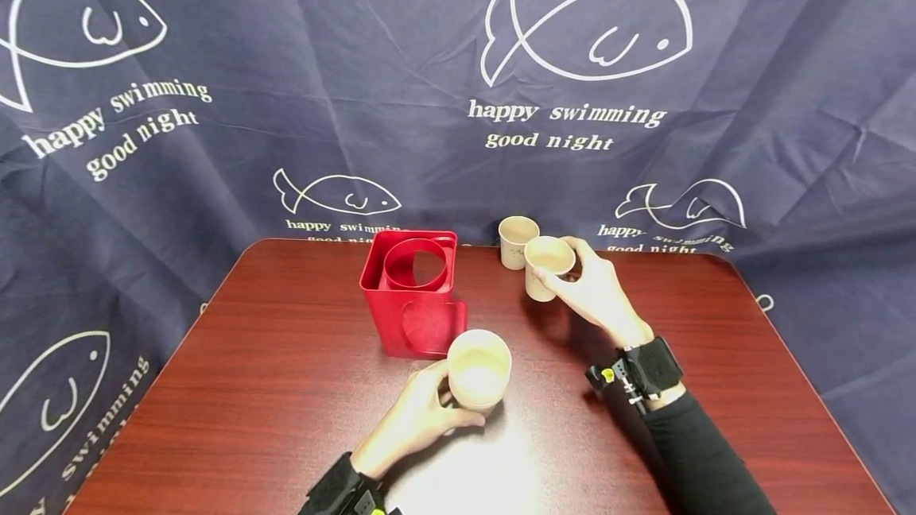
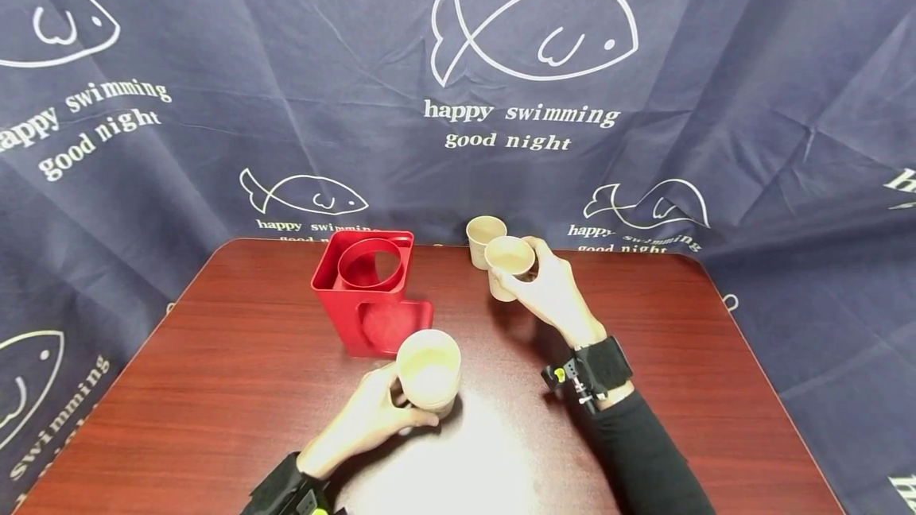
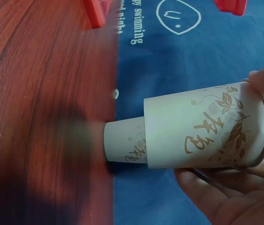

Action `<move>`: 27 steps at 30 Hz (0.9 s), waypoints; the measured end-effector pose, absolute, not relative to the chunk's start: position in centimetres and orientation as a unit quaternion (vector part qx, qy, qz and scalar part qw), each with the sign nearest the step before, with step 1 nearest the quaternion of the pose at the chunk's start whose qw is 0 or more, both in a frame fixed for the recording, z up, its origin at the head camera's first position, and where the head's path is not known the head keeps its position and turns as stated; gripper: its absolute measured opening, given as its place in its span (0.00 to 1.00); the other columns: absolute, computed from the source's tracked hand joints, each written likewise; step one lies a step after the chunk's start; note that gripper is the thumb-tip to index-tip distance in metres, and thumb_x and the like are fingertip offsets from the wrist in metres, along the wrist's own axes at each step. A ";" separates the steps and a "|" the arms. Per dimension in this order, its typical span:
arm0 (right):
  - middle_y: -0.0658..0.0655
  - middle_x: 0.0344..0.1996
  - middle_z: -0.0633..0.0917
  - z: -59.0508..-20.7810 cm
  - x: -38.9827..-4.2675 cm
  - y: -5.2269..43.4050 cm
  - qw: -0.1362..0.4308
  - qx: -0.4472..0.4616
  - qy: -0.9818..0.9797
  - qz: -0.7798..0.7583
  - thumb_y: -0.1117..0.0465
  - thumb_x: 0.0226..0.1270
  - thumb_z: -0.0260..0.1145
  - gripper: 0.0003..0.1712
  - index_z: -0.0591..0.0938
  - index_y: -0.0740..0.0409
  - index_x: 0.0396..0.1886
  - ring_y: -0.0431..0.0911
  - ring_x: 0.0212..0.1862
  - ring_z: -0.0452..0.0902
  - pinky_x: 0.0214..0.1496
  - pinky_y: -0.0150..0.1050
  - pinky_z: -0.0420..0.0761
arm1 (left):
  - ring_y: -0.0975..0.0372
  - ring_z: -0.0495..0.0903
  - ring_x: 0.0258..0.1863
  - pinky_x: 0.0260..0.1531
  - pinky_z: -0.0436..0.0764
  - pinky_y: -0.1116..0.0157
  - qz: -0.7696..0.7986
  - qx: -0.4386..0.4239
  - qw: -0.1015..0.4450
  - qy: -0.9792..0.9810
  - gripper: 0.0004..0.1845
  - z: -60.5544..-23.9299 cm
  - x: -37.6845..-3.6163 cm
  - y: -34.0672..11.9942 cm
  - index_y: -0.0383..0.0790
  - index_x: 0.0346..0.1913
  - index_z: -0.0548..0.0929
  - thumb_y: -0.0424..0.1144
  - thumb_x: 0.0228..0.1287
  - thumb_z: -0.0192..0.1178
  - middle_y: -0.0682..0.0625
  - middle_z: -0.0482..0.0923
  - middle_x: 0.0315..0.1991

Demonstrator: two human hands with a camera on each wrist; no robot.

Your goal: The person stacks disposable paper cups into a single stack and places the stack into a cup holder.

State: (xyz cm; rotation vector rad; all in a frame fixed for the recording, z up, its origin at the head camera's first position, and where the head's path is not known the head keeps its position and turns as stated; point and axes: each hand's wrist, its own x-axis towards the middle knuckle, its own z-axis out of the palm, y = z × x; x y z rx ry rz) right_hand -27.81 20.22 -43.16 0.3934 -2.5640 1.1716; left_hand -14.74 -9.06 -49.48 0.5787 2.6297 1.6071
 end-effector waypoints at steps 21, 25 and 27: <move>0.54 0.47 0.88 -42.4 -26.5 20.0 0.150 0.160 -0.891 0.398 0.47 0.60 0.78 0.36 0.76 0.51 0.65 0.44 0.42 0.85 0.45 0.29 0.82 | 0.67 0.82 0.49 0.54 0.82 0.67 0.525 0.180 0.012 0.832 0.34 -49.5 -14.7 -9.2 0.49 0.56 0.84 0.44 0.43 0.85 0.60 0.86 0.48; 0.52 0.48 0.87 -42.3 -26.1 19.9 0.157 0.172 -0.889 0.395 0.48 0.60 0.78 0.35 0.77 0.51 0.64 0.44 0.43 0.84 0.46 0.30 0.82 | 0.67 0.82 0.50 0.54 0.82 0.67 0.528 0.180 0.016 0.830 0.35 -49.5 -14.7 -9.2 0.49 0.57 0.83 0.43 0.42 0.85 0.61 0.85 0.49; 0.51 0.49 0.87 -42.1 -25.9 19.8 0.159 0.176 -0.888 0.394 0.47 0.59 0.79 0.35 0.77 0.50 0.64 0.43 0.44 0.84 0.47 0.30 0.82 | 0.67 0.82 0.50 0.54 0.82 0.67 0.526 0.181 0.015 0.831 0.35 -49.5 -14.7 -9.2 0.49 0.57 0.83 0.43 0.42 0.85 0.61 0.85 0.49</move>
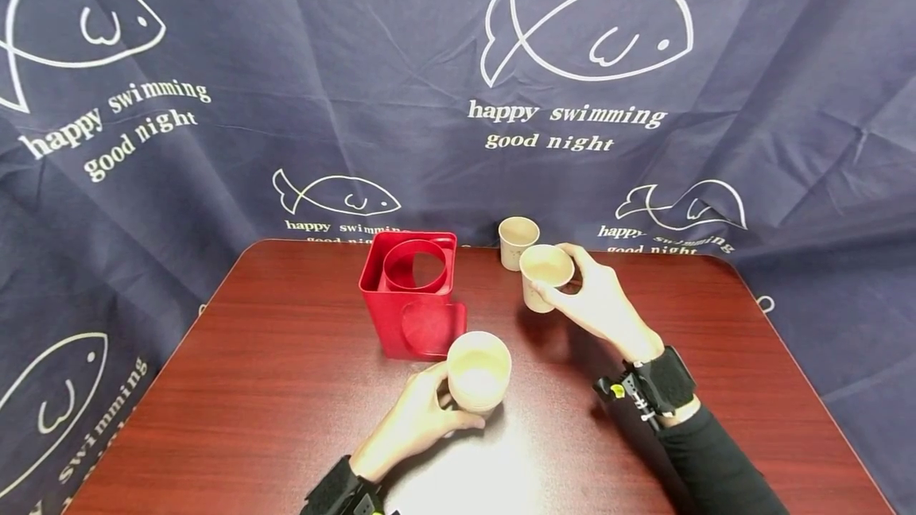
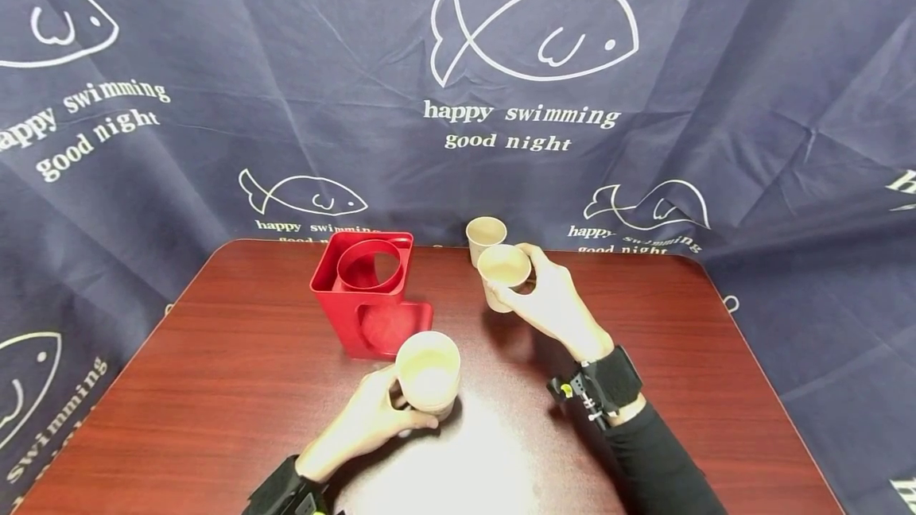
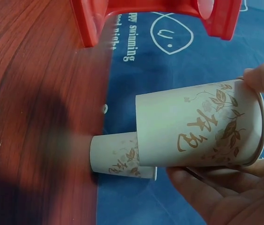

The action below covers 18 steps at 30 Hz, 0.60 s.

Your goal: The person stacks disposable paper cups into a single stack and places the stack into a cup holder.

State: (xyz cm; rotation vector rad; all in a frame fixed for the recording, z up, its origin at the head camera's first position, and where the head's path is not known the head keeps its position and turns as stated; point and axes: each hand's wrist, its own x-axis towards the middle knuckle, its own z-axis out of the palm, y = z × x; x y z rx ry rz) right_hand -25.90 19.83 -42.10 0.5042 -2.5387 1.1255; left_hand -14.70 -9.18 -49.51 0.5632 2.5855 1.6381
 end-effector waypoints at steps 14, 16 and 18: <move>0.50 0.51 0.86 -41.5 -25.1 19.5 0.153 0.205 -0.888 0.382 0.49 0.60 0.78 0.35 0.76 0.51 0.65 0.43 0.49 0.84 0.52 0.32 0.82 | 0.67 0.82 0.49 0.54 0.83 0.67 0.525 0.181 0.015 0.831 0.35 -49.6 -14.7 -9.1 0.48 0.57 0.83 0.43 0.42 0.85 0.60 0.85 0.49; 0.50 0.51 0.86 -41.4 -25.0 19.5 0.154 0.212 -0.887 0.379 0.49 0.60 0.78 0.35 0.76 0.51 0.65 0.43 0.49 0.84 0.52 0.31 0.81 | 0.67 0.82 0.49 0.54 0.83 0.67 0.521 0.181 0.011 0.834 0.35 -49.6 -14.7 -9.1 0.48 0.57 0.83 0.44 0.43 0.85 0.59 0.86 0.49; 0.49 0.51 0.86 -41.3 -24.8 19.5 0.155 0.219 -0.886 0.379 0.50 0.60 0.78 0.35 0.76 0.51 0.65 0.43 0.49 0.83 0.53 0.30 0.80 | 0.66 0.82 0.50 0.54 0.82 0.67 0.518 0.181 0.010 0.836 0.34 -49.6 -14.7 -9.2 0.48 0.57 0.83 0.45 0.43 0.85 0.58 0.86 0.49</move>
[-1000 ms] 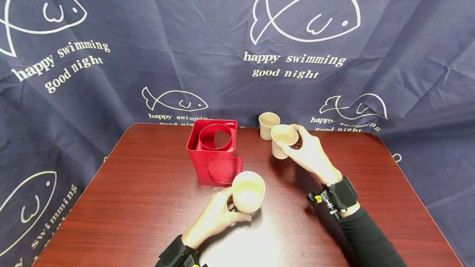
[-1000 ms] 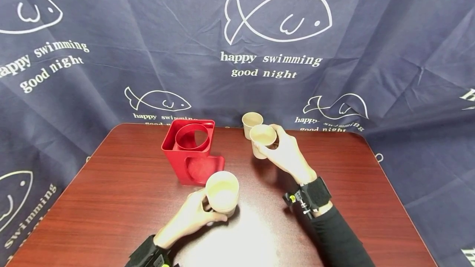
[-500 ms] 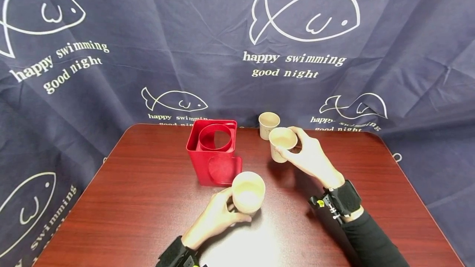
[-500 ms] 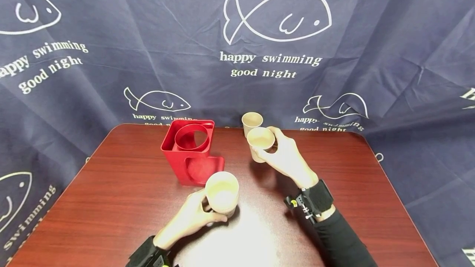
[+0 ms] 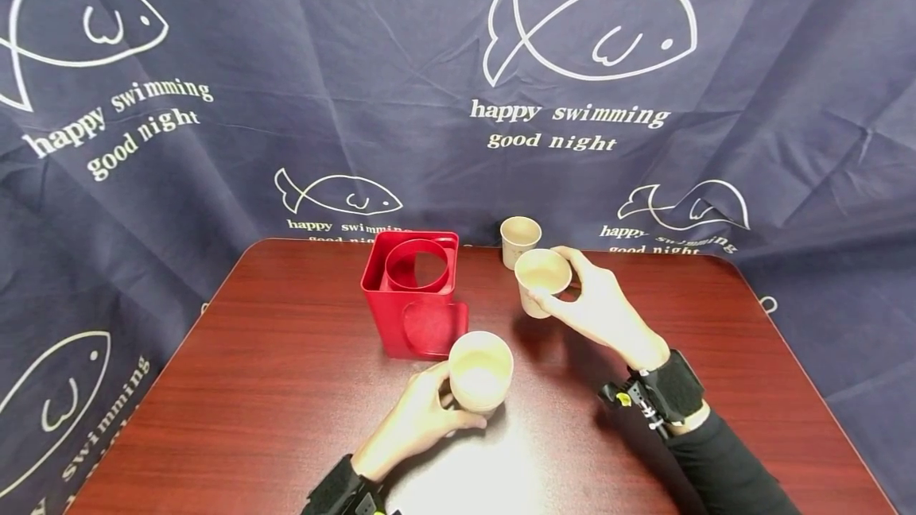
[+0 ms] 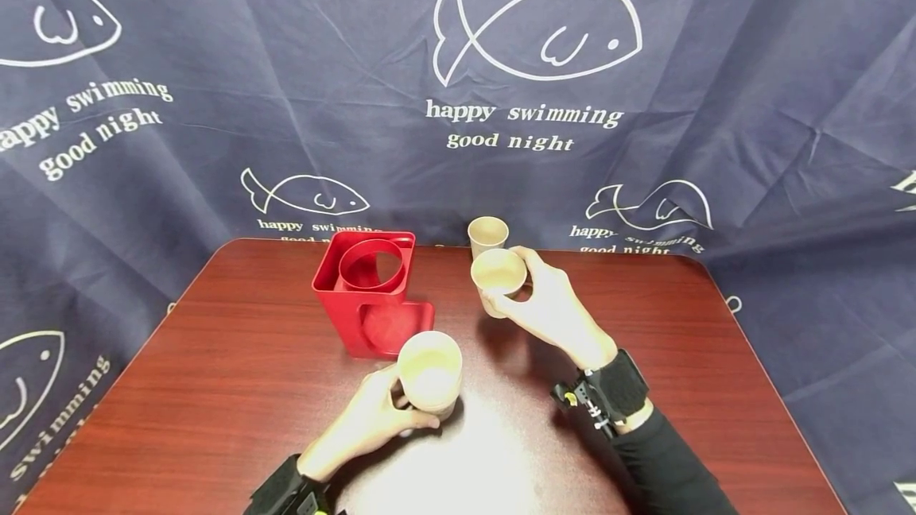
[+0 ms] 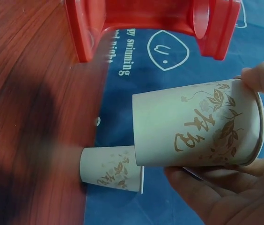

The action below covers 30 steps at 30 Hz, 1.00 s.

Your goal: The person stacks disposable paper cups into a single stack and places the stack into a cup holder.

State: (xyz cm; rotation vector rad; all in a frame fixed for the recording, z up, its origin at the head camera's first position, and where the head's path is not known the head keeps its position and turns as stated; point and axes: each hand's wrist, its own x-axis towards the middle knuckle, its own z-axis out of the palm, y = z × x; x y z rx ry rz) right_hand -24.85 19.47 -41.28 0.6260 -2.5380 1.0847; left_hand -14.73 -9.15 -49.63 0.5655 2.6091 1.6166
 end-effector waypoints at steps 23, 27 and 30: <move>0.47 0.55 0.85 -39.2 -22.8 19.1 0.115 0.237 -0.882 0.392 0.50 0.58 0.80 0.40 0.74 0.45 0.69 0.41 0.52 0.84 0.56 0.26 0.79 | 0.67 0.82 0.49 0.54 0.82 0.67 0.522 0.182 0.015 0.833 0.35 -49.5 -14.7 -9.2 0.50 0.58 0.83 0.45 0.43 0.85 0.62 0.85 0.49; 0.45 0.54 0.85 -38.9 -22.5 18.9 0.116 0.243 -0.880 0.390 0.50 0.58 0.80 0.39 0.74 0.44 0.69 0.39 0.51 0.83 0.56 0.26 0.78 | 0.67 0.81 0.49 0.55 0.82 0.67 0.524 0.180 0.017 0.832 0.35 -49.5 -14.6 -9.2 0.51 0.58 0.83 0.45 0.43 0.85 0.63 0.85 0.49; 0.42 0.53 0.85 -38.7 -22.3 18.8 0.120 0.248 -0.882 0.381 0.50 0.57 0.80 0.39 0.75 0.42 0.68 0.37 0.51 0.81 0.56 0.26 0.78 | 0.67 0.81 0.49 0.55 0.82 0.67 0.525 0.179 0.019 0.832 0.36 -49.5 -14.6 -9.2 0.51 0.59 0.82 0.45 0.43 0.85 0.64 0.85 0.49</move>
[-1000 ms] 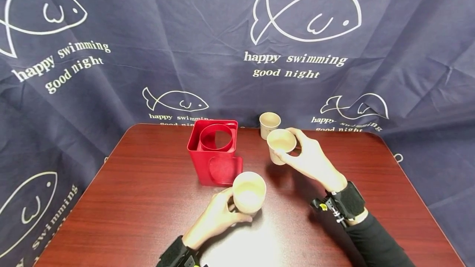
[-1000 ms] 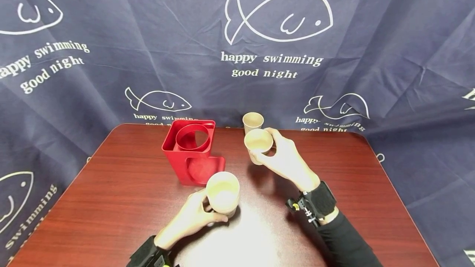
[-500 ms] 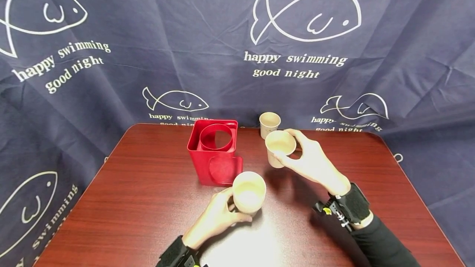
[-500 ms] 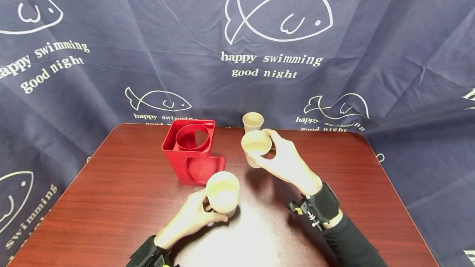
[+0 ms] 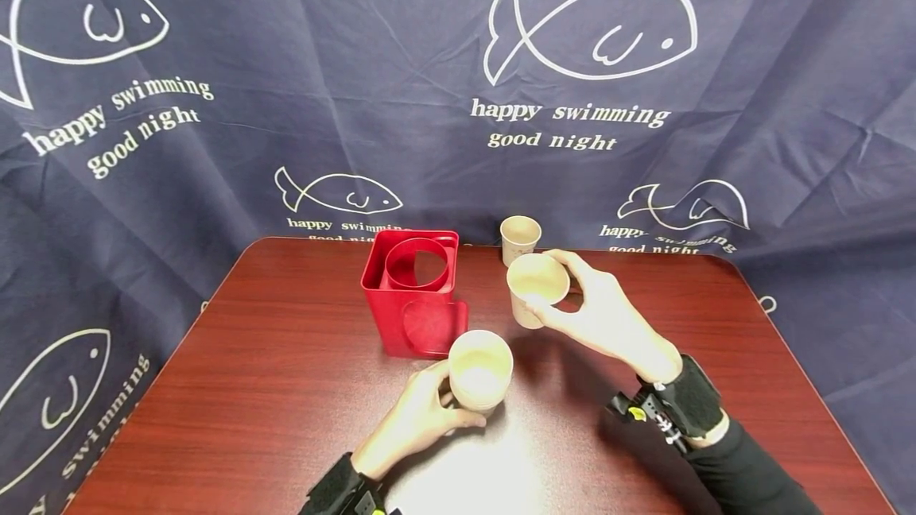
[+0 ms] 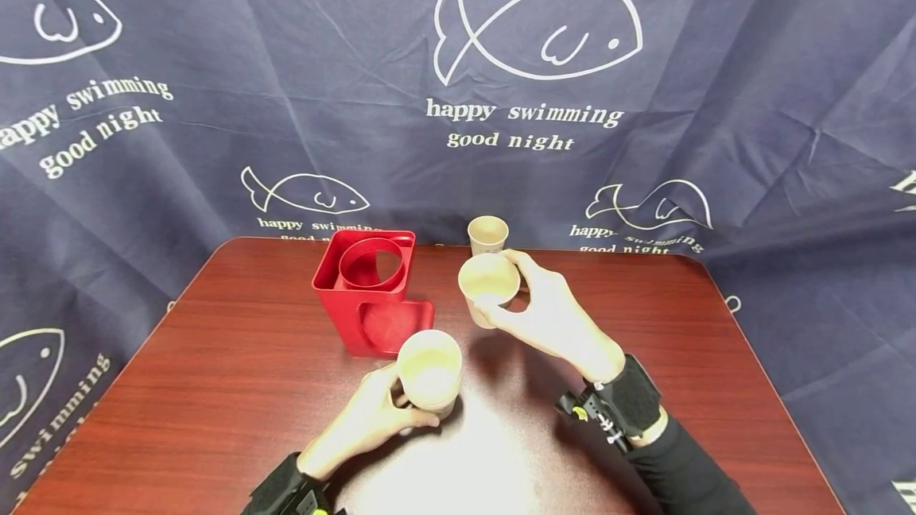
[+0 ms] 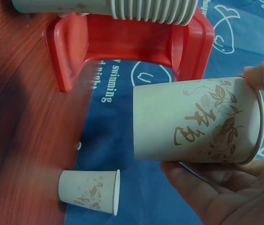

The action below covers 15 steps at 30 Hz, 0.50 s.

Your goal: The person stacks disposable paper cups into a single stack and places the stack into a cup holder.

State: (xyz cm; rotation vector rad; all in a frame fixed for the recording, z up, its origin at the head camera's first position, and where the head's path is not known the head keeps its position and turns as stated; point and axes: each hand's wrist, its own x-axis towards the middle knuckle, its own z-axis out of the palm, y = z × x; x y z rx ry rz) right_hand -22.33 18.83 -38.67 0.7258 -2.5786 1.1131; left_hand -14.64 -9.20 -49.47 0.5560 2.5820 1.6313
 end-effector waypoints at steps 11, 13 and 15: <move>0.43 0.54 0.85 -37.7 -21.4 18.5 0.118 0.278 -0.872 0.384 0.50 0.56 0.81 0.42 0.74 0.43 0.70 0.37 0.49 0.84 0.55 0.25 0.80 | 0.67 0.81 0.50 0.56 0.81 0.67 0.527 0.180 0.019 0.830 0.35 -49.4 -14.7 -9.2 0.51 0.58 0.83 0.44 0.43 0.85 0.64 0.85 0.49; 0.41 0.54 0.84 -37.6 -21.2 18.5 0.120 0.280 -0.872 0.382 0.50 0.56 0.81 0.42 0.73 0.42 0.70 0.36 0.49 0.83 0.55 0.25 0.79 | 0.67 0.81 0.50 0.55 0.82 0.67 0.527 0.180 0.020 0.830 0.35 -49.4 -14.7 -9.2 0.51 0.59 0.82 0.45 0.43 0.85 0.64 0.85 0.49; 0.40 0.54 0.84 -37.4 -21.1 18.4 0.119 0.279 -0.873 0.381 0.49 0.55 0.82 0.42 0.73 0.41 0.69 0.35 0.50 0.83 0.56 0.24 0.78 | 0.67 0.81 0.50 0.55 0.82 0.67 0.526 0.181 0.020 0.831 0.35 -49.4 -14.7 -9.2 0.52 0.59 0.82 0.45 0.43 0.85 0.64 0.85 0.49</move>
